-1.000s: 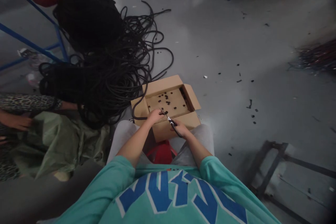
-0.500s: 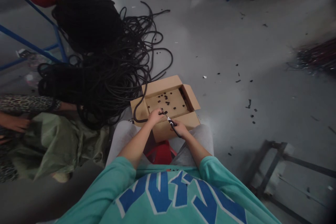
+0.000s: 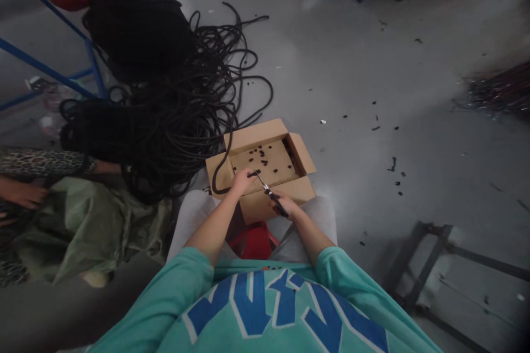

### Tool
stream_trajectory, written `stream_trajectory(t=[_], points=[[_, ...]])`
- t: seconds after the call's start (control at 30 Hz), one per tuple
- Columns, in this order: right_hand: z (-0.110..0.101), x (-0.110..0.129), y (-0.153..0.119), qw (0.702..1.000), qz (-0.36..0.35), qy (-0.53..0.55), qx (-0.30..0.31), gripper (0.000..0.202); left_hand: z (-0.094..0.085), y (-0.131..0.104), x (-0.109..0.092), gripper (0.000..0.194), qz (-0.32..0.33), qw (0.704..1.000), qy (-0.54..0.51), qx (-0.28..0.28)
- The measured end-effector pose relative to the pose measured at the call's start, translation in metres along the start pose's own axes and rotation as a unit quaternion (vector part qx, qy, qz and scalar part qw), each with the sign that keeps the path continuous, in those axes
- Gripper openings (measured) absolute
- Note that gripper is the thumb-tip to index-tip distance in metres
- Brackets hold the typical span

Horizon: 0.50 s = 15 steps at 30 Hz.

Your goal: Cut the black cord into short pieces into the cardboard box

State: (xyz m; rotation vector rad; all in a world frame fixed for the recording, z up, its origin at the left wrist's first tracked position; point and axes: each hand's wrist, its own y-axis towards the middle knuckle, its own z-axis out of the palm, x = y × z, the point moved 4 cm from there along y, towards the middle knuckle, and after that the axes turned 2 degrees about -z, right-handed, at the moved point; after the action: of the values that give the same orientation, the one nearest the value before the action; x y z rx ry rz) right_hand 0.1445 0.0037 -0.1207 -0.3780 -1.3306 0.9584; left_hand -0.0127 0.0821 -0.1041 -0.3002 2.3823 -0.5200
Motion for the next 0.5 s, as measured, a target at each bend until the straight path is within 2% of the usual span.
stream_trajectory(t=[0.17,0.27,0.4,0.5], points=[[-0.0036,-0.0034,0.0032,0.998,-0.024,-0.048,-0.020,0.053,-0.0003,-0.0013,0.0018,0.015,-0.007,0.999,0.033,0.022],[-0.0031,-0.0032,0.0025,0.998,-0.029,-0.050,-0.022,0.051,-0.0013,-0.0016,0.0024,0.016,-0.006,0.999,0.029,0.017],[-0.0030,-0.0012,0.0019,0.998,-0.023,-0.043,-0.038,0.051,-0.0004,-0.0007,0.0023,0.016,0.003,1.000,0.001,0.005],[-0.0044,0.0010,0.0011,0.999,-0.013,-0.024,-0.043,0.054,0.0023,0.0012,0.0028,0.018,0.015,0.998,-0.055,0.028]])
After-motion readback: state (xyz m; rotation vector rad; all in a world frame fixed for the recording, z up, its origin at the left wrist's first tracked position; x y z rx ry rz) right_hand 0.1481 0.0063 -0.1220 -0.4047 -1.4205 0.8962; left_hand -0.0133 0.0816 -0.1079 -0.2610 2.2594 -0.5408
